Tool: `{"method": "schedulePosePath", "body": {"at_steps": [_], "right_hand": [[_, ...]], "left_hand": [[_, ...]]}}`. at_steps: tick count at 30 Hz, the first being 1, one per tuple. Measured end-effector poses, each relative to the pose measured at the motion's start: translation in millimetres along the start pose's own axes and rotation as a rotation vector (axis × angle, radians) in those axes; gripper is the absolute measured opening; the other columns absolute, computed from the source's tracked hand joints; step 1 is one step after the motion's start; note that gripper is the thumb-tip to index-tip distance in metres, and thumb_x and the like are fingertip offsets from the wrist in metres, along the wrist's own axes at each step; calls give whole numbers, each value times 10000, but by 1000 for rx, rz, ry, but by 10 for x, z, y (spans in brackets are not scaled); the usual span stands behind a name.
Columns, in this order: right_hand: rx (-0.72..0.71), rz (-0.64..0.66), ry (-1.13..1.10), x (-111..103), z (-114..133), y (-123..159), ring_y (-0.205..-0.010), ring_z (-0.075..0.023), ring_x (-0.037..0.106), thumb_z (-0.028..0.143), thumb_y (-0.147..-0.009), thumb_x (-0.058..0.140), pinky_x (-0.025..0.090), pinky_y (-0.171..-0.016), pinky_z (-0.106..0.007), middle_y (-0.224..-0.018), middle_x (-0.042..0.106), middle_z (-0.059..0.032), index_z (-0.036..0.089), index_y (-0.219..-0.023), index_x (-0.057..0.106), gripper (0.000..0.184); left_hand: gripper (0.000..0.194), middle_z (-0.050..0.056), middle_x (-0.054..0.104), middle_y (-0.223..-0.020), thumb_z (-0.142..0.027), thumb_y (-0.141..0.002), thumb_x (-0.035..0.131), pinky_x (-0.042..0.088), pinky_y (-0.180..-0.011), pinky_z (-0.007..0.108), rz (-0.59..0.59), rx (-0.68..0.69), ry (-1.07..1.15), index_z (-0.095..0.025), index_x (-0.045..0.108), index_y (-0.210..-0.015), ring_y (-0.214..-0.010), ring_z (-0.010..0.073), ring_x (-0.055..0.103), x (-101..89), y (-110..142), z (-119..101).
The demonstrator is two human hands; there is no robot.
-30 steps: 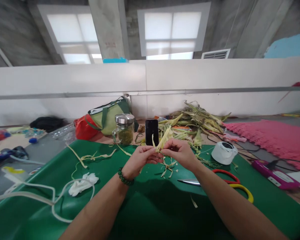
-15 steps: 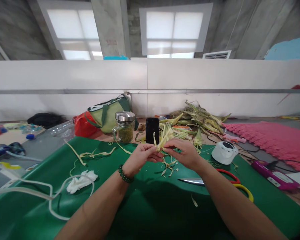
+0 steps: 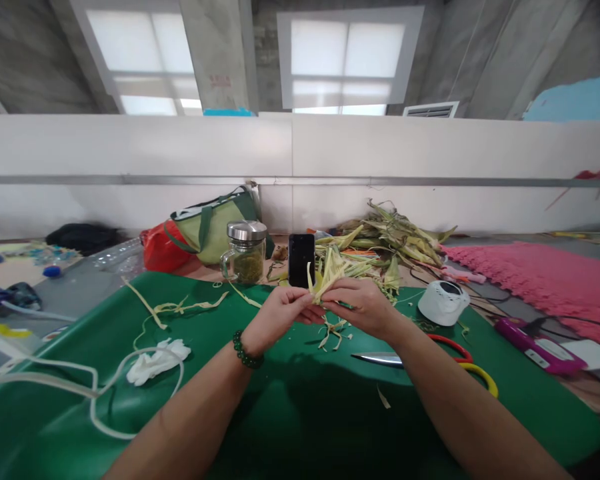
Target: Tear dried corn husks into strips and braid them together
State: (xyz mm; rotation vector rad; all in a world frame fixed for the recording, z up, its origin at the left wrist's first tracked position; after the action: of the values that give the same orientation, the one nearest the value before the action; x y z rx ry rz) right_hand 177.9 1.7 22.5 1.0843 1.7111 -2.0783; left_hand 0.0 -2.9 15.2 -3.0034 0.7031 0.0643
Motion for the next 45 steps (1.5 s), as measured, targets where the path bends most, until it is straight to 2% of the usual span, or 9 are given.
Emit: {"method": "schedulePosePath", "body": {"at_steps": [6,12,17,21,26,31,36,42,45], "right_hand": [[-18,79,57,-7,38,-3,-766,-143,620,195,-901,488,512,-667,-247,-841,679,-66,164,-825,656,187],[-27,143,135,-16,124,-35,-728,-161,583,179,-921,414,496,-644,-268,-755,641,-71,143,-802,628,248],[64,91,83,16,60,-5,-701,-152,586,241,-930,426,486,-627,-254,-739,630,-62,161,-797,617,246],[159,44,8,52,-50,26,-691,-157,615,320,-893,515,482,-628,-260,-718,662,-46,178,-765,629,222],[263,19,-159,32,-52,-5,-670,-120,623,299,-881,539,467,-615,-214,-723,668,-16,185,-770,648,193],[265,24,-198,41,-35,-12,-651,-117,611,287,-879,535,460,-605,-213,-700,659,-17,182,-748,649,204],[260,25,-217,128,-65,18,-674,-129,600,277,-879,521,473,-633,-235,-722,655,-28,180,-773,640,186],[512,73,-460,120,-75,9,-619,-117,583,293,-834,555,468,-548,-212,-725,646,-27,160,-816,635,156],[585,25,-493,128,-75,9,-586,-111,578,317,-832,553,463,-531,-209,-680,634,-15,160,-804,633,178]], "left_hand": [[289,45,719,-675,-423,-728,616,501,-586,226,-15,14,-70,-142,677,-703,-638,162,678,36,-3,-1],[248,21,700,-610,-377,-732,618,512,-577,237,11,34,-127,-150,659,-642,-606,165,668,21,3,-15],[238,22,711,-636,-403,-707,656,525,-626,250,38,61,-110,-169,696,-687,-643,177,673,3,20,-49],[358,57,726,-722,-502,-701,646,527,-678,270,54,50,-46,-155,720,-746,-721,204,681,6,35,-51],[471,77,720,-707,-590,-698,611,528,-723,303,71,38,122,-137,724,-759,-697,206,681,2,48,-46],[373,69,728,-693,-499,-659,695,530,-690,274,61,20,-10,-140,731,-752,-697,191,684,-18,24,-35],[280,60,716,-639,-399,-614,750,532,-611,262,6,67,-57,-131,713,-685,-605,175,668,-29,-10,12],[235,52,708,-658,-340,-619,753,523,-610,240,-66,50,-12,-128,705,-708,-606,153,660,-17,-34,32],[261,56,712,-680,-347,-600,769,523,-627,245,-63,16,39,-126,709,-725,-626,153,660,-13,-32,31]]}}
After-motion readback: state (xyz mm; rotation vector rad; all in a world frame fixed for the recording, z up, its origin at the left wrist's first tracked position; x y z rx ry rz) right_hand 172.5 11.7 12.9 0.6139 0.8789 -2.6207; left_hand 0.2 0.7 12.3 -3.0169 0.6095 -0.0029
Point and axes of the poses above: each hand's wrist, its own y-axis away from the middle knuckle, its own x-axis out of the palm, z = x × y, the point moved 1 cm from there along -y, towards the middle knuckle
